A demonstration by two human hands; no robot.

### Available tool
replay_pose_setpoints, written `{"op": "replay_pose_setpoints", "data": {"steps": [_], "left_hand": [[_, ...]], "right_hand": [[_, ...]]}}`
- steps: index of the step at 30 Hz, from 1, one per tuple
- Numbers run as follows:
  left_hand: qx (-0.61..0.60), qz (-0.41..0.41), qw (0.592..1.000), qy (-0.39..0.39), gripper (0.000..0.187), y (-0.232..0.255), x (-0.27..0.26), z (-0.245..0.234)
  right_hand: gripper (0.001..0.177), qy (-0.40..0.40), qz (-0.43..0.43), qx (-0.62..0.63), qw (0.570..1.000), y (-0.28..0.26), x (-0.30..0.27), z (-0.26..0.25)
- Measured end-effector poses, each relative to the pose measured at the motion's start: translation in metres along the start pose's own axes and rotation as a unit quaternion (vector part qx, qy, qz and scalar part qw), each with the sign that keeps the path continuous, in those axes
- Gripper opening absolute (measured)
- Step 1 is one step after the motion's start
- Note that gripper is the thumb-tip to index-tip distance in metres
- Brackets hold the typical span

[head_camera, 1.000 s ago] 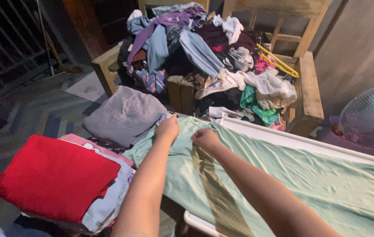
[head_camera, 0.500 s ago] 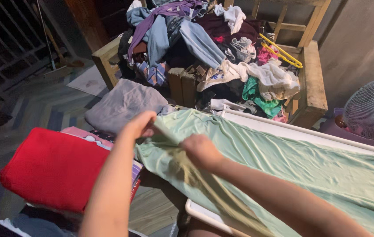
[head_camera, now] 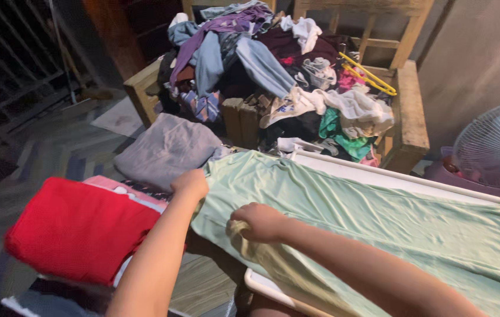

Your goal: The person picks up clothing from a large pile on a wooden chair and folds the items one by one on a small white plastic table. The person folds a pair of grey shorts, a green shirt, and a white towel, placing each folded item onto a separate stack.

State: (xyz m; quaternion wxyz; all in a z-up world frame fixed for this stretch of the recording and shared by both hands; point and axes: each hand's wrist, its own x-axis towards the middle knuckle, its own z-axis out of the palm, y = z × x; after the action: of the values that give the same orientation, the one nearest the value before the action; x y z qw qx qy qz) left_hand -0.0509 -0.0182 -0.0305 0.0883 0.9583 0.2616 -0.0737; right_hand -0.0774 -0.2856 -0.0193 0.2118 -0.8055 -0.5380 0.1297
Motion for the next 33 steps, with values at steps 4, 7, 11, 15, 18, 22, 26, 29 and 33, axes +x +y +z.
{"op": "replay_pose_setpoints", "data": {"steps": [4, 7, 11, 15, 18, 22, 26, 29, 33], "left_hand": [[0.065, 0.000, 0.993, 0.097, 0.041, 0.037, -0.019, -0.008], [0.077, 0.097, 0.986, 0.109, 0.035, 0.076, -0.020, -0.010], [0.082, 0.178, 0.976, 0.093, 0.030, 0.133, -0.022, -0.004], [0.062, 0.225, 0.971, 0.042, 0.030, 0.186, -0.015, 0.012], [0.051, 0.251, 0.966, 0.041, 0.036, 0.214, 0.003, 0.035], [0.064, 0.302, 0.950, 0.058, 0.053, 0.239, 0.022, 0.063], [0.112, 0.280, 0.953, 0.014, 0.038, 0.255, 0.026, 0.054], [0.177, 0.264, 0.948, 0.006, 0.045, 0.259, 0.011, 0.036], [0.214, 0.234, 0.948, 0.013, 0.035, 0.261, 0.004, 0.029]], "right_hand": [[0.040, 0.081, -0.067, 0.034, 0.994, 0.080, -0.017, -0.021], [0.042, 0.111, 0.142, 0.059, 0.982, 0.177, -0.066, -0.056], [0.021, 0.062, 0.238, -0.184, 0.952, 0.317, -0.174, -0.110], [0.025, 0.010, 0.375, -0.206, 0.904, 0.377, -0.297, -0.150], [0.046, 0.016, 0.526, -0.149, 0.837, 0.351, -0.361, -0.165], [0.056, 0.024, 0.613, -0.160, 0.773, 0.309, -0.397, -0.173], [0.048, 0.056, 0.582, -0.153, 0.797, 0.309, -0.421, -0.172], [0.037, 0.070, 0.556, -0.149, 0.815, 0.312, -0.427, -0.172], [0.026, 0.097, 0.550, -0.205, 0.804, 0.313, -0.436, -0.180]]}}
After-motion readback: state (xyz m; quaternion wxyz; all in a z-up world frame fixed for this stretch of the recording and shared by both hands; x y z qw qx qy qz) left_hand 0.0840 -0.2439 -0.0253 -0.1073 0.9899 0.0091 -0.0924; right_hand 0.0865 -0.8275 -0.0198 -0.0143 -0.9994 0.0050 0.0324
